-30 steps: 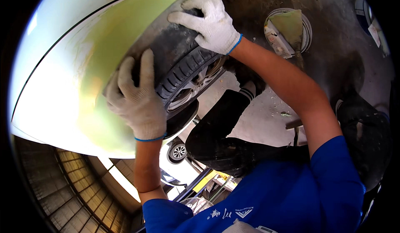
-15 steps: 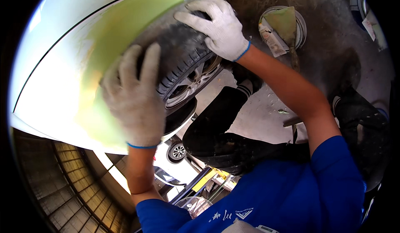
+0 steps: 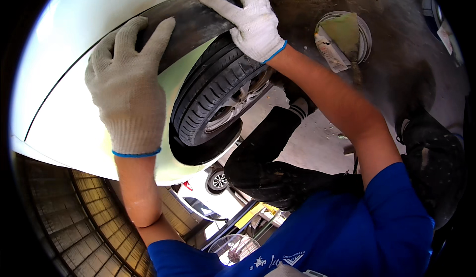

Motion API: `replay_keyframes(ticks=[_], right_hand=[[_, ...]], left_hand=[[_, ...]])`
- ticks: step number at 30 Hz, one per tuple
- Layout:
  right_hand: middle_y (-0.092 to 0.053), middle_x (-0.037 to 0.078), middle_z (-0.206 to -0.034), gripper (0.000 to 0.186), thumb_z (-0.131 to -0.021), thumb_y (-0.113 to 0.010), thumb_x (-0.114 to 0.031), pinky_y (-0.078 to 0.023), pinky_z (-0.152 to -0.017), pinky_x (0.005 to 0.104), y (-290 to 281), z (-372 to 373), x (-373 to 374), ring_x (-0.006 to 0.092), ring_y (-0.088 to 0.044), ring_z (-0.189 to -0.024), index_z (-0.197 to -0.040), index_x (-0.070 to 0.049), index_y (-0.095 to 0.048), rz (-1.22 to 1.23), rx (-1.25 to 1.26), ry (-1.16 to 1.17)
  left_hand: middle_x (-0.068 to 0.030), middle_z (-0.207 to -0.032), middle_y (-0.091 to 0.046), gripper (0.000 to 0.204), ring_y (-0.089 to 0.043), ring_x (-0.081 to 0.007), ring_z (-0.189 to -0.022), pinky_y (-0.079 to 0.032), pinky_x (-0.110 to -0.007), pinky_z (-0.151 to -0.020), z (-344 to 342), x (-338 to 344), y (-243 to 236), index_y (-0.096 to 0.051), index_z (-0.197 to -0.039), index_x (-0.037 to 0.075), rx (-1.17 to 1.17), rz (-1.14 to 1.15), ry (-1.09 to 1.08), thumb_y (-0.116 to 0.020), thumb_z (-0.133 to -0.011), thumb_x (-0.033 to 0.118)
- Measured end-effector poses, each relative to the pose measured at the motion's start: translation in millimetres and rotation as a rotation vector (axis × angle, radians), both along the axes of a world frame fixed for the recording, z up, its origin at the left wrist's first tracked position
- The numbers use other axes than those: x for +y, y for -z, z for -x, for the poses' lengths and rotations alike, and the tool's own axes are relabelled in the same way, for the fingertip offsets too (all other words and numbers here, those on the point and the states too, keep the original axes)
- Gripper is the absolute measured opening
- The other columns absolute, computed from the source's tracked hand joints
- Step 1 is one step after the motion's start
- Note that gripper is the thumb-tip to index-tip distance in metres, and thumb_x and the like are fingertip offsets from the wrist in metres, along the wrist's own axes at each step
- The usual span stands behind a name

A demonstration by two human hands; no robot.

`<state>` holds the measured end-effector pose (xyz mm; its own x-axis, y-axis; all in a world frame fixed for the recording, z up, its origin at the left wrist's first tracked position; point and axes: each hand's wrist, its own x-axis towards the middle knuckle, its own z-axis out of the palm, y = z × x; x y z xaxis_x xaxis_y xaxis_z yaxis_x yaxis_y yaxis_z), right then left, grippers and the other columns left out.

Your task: The person kneels beside a white car and applies a green body filler to the front fender using a spreader. They repeatedly smooth the compound over the surface near the wheel arch and wipe the tool on a container.

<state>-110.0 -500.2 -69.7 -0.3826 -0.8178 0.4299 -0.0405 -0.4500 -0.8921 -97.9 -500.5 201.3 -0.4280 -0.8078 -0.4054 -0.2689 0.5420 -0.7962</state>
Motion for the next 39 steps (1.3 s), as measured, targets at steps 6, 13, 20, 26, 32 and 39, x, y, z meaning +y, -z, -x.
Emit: replay_keyframes(ticks=[6, 13, 20, 26, 32, 39], right_hand=[[-0.066, 0.004, -0.119, 0.065, -0.069, -0.064, 0.004, -0.046, -0.099, 0.0459, 17, -12, -1, 0.0306, -0.059, -0.114, -0.126, -0.027, -0.073, 0.061, 0.038, -0.01], [-0.066, 0.004, -0.121, 0.057, -0.077, -0.065, 0.0, -0.045, -0.104, 0.0465, 44, -41, 48, 0.0304, -0.058, -0.116, -0.125, -0.03, -0.072, 0.045, 0.126, -0.101], [-0.065, 0.006, -0.121, 0.072, -0.068, -0.063, 0.012, -0.045, -0.109, 0.0459, 43, -10, 80, 0.0309, -0.059, -0.118, -0.129, -0.026, -0.073, 0.018, 0.143, -0.27], [-0.065, 0.001, -0.123, 0.059, -0.08, -0.061, 0.002, -0.044, -0.105, 0.045, 13, 5, 44, 0.028, -0.058, -0.116, -0.128, -0.028, -0.073, -0.007, 0.054, -0.081], [-0.065, 0.001, -0.125, 0.062, -0.078, -0.062, 0.003, -0.044, -0.104, 0.0453, -10, 2, 20, 0.028, -0.058, -0.119, -0.131, -0.027, -0.071, -0.044, -0.02, 0.011], [-0.065, 0.001, -0.123, 0.063, -0.076, -0.063, 0.004, -0.044, -0.102, 0.0475, -11, -16, 13, 0.0294, -0.058, -0.118, -0.13, -0.029, -0.071, -0.052, -0.031, 0.007]], left_hand=[[0.0051, -0.135, -0.063, 0.069, -0.057, -0.0291, -0.124, -0.05, -0.045, -0.107, -26, 34, 27, -0.068, -0.135, 0.041, 0.107, 0.113, -0.099, -0.065, -0.084, -0.006], [0.0089, -0.131, -0.06, 0.047, -0.053, -0.023, -0.119, -0.045, -0.042, -0.099, -67, 88, 59, -0.072, -0.125, 0.039, 0.187, 0.145, -0.093, -0.066, -0.087, 0.012], [0.0012, -0.132, -0.061, 0.049, -0.055, -0.0281, -0.121, -0.045, -0.05, -0.103, -52, 122, 67, -0.071, -0.128, 0.032, 0.228, 0.061, -0.353, -0.064, -0.086, 0.008], [0.0019, -0.135, -0.064, 0.064, -0.06, -0.0276, -0.121, -0.048, -0.043, -0.106, -12, 53, 17, -0.071, -0.133, 0.033, 0.133, -0.047, -0.13, -0.061, -0.084, -0.007], [-0.0005, -0.134, -0.066, 0.067, -0.061, -0.0269, -0.125, -0.05, -0.043, -0.107, 3, 2, -8, -0.069, -0.136, 0.032, -0.03, -0.107, 0.043, -0.065, -0.083, -0.009], [0.0029, -0.136, -0.066, 0.068, -0.061, -0.0273, -0.125, -0.049, -0.043, -0.109, -6, -3, -5, -0.071, -0.133, 0.036, -0.031, -0.059, 0.022, -0.064, -0.083, -0.01]])
